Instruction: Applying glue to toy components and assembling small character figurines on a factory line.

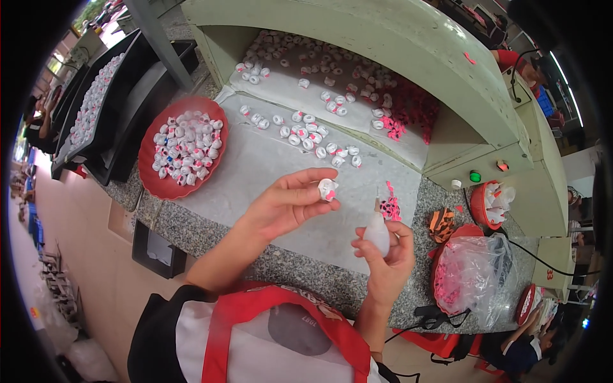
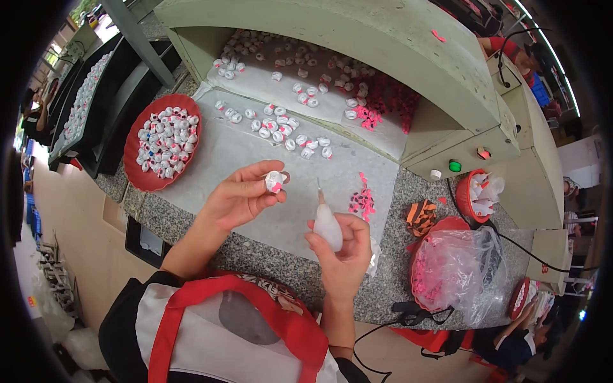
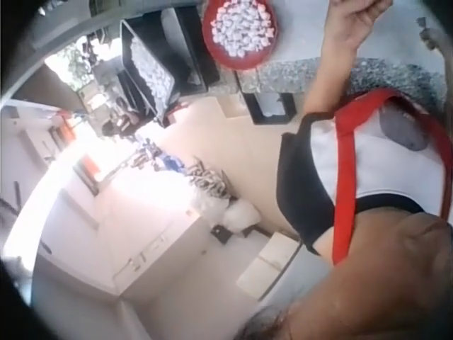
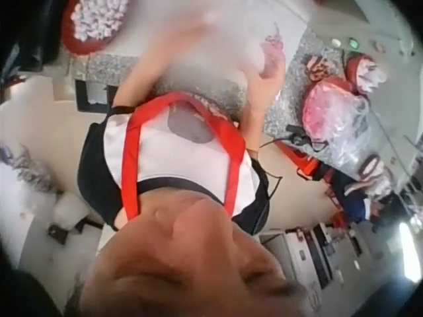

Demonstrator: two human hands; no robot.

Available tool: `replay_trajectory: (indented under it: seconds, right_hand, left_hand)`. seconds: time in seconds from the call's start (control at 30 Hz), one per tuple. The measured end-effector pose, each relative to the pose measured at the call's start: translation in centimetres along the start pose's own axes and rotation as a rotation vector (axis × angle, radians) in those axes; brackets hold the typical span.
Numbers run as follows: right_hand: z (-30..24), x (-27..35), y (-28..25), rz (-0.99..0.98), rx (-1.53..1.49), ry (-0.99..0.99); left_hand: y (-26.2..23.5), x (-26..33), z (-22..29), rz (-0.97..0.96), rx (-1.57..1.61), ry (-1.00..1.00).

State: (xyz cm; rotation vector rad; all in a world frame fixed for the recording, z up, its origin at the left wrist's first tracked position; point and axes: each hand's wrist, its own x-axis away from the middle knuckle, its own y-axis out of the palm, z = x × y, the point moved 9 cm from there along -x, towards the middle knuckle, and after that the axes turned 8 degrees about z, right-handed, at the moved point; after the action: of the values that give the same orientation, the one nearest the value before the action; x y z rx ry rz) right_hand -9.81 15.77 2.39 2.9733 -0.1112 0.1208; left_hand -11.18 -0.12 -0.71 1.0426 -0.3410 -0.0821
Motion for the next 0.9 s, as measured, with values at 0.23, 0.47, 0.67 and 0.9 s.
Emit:
replay_trajectory:
  seconds: [0.23,0.47,0.67,0.9]
  right_hand:
    - [-5.6,4.3,-2.4,0.267,0.268,-0.557]
    - [-5.7,4.9,-0.7,0.104,0.404,-0.639]
    - [-6.7,4.6,0.4,0.045,0.410,-0.762]
    - [-7.3,4.6,1.1,0.001,0.411,-0.878]
  left_hand:
    - [2.8,1.4,-0.1,0.008,-0.457,0.422]
    - [3.3,2.8,0.7,0.102,-0.639,0.612]
    - [3.7,3.1,0.8,0.092,-0.730,0.649]
    - [3.8,3.2,1.1,0.093,-0.776,0.699]
